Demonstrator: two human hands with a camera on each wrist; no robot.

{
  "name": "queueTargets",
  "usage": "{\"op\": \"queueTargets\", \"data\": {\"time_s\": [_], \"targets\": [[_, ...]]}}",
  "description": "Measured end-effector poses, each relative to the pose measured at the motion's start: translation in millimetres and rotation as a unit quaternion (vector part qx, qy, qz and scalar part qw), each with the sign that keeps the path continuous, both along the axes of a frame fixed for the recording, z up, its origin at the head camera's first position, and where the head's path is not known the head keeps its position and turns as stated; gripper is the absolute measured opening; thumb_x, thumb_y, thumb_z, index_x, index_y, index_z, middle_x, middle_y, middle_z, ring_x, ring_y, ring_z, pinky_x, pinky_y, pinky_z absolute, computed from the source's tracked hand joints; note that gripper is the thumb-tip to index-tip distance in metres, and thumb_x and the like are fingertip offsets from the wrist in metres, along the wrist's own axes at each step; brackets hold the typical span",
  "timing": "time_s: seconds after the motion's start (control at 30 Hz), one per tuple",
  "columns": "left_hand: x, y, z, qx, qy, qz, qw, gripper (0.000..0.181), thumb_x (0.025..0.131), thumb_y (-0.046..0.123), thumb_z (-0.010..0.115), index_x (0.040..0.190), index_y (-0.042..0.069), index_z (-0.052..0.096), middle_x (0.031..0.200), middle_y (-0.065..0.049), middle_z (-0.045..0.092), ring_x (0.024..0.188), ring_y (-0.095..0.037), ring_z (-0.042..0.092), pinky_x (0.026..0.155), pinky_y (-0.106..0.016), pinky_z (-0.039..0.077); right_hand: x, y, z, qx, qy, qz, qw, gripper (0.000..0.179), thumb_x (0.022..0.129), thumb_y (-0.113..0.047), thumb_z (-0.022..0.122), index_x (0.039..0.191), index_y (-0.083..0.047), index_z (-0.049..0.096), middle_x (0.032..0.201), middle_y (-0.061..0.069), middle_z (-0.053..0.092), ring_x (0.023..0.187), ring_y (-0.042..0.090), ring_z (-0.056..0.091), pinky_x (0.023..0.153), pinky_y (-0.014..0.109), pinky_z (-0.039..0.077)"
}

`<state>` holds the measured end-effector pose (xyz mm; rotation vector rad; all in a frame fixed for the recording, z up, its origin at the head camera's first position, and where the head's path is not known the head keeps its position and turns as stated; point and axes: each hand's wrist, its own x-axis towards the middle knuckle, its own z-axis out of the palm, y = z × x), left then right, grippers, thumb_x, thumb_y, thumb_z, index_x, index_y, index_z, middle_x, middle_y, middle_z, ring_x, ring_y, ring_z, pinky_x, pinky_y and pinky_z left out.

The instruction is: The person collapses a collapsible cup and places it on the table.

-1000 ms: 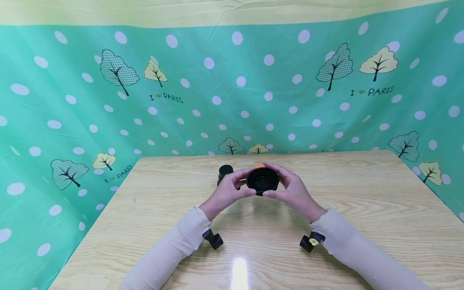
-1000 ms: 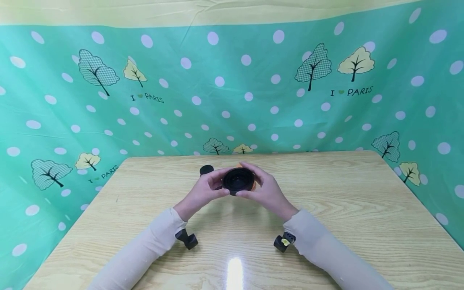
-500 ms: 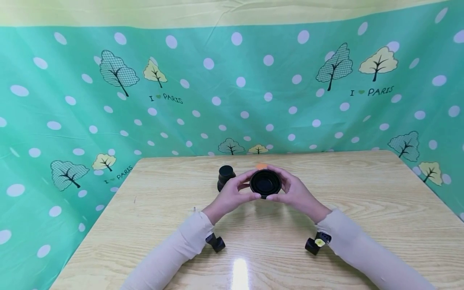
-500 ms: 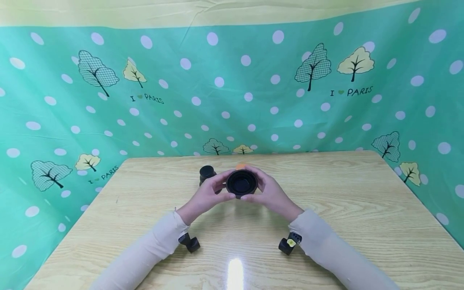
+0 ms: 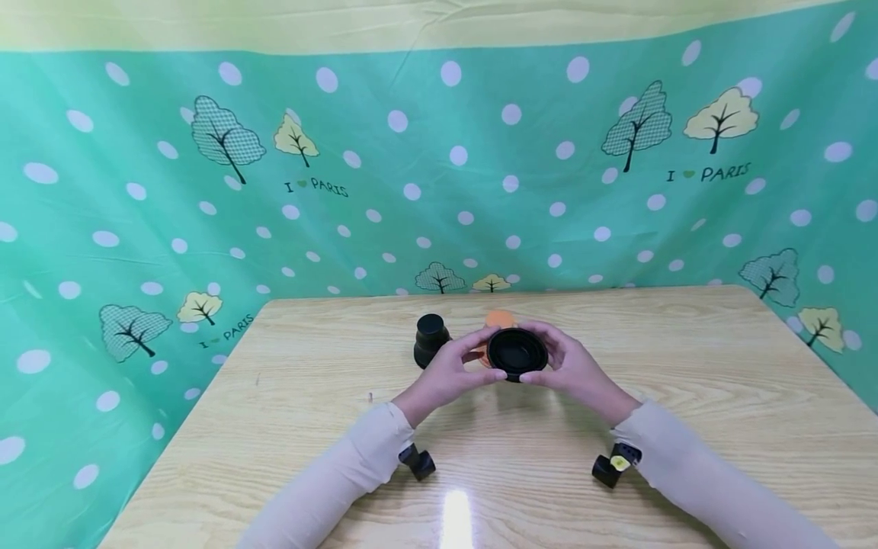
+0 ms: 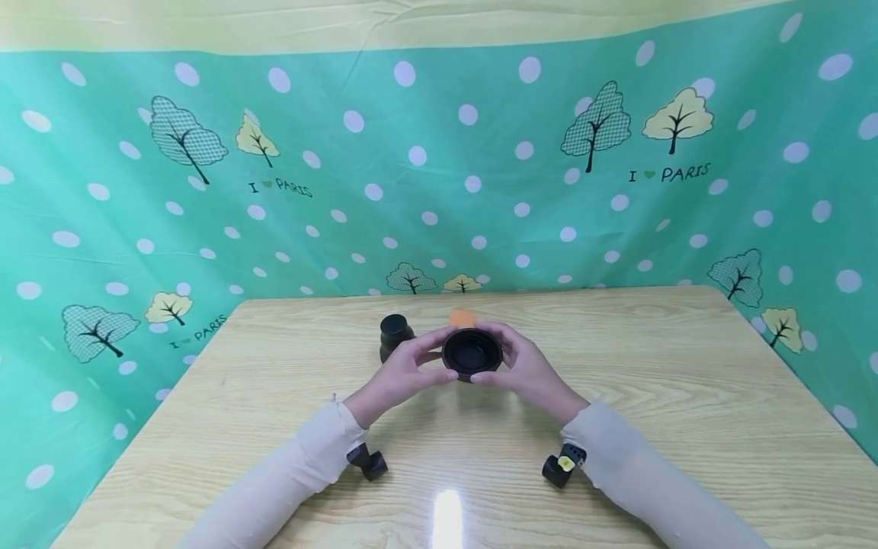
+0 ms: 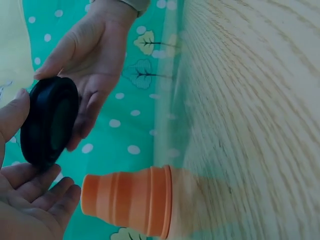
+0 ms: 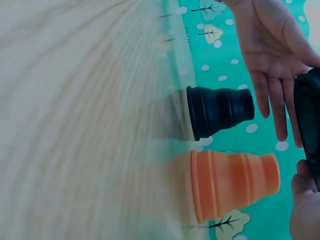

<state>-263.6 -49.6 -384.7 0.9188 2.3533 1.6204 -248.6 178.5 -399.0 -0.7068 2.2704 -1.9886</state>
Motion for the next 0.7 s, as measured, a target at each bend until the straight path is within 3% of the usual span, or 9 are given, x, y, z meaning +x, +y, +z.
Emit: {"op": "queueTargets", "data": {"time_s": [0.27, 0.53, 0.7], "targets": [[0.6, 0.9, 1.5, -0.015, -0.009, 0.012, 0.9998, 0.060, 0.087, 0.012, 0.069, 0.140, 0.007, 0.043, 0.145, -0.007, 0.042, 0.135, -0.020, 0.036, 0.106, -0.038, 0.037, -3.2, 23.6, -5.3, -0.004, -0.084, -0.048, 0.9954, 0.070, 0.083, -0.010, 0.072, 0.142, -0.001, 0.036, 0.143, 0.016, 0.038, 0.118, 0.002, 0.045, 0.094, 0.010, 0.039], [14.0, -1.6, 27.4, -0.020, -0.008, 0.027, 0.9994, 0.057, 0.088, 0.010, 0.067, 0.137, -0.004, 0.043, 0.143, -0.016, 0.043, 0.134, -0.027, 0.038, 0.105, -0.043, 0.038, -12.7, 43.9, -4.9, 0.008, -0.135, -0.072, 0.9882, 0.071, 0.085, -0.011, 0.069, 0.144, 0.002, 0.031, 0.143, 0.023, 0.034, 0.105, -0.002, 0.052, 0.085, 0.014, 0.047], [-4.2, -4.2, 3.4, -0.014, -0.015, 0.042, 0.9989, 0.060, 0.088, 0.024, 0.069, 0.140, 0.008, 0.045, 0.143, -0.002, 0.045, 0.133, -0.016, 0.039, 0.105, -0.036, 0.038, -22.0, 54.6, -9.1, 0.048, -0.156, -0.084, 0.9831, 0.077, 0.083, -0.015, 0.072, 0.145, 0.001, 0.029, 0.145, 0.024, 0.034, 0.107, 0.005, 0.052, 0.085, 0.012, 0.045]]}}
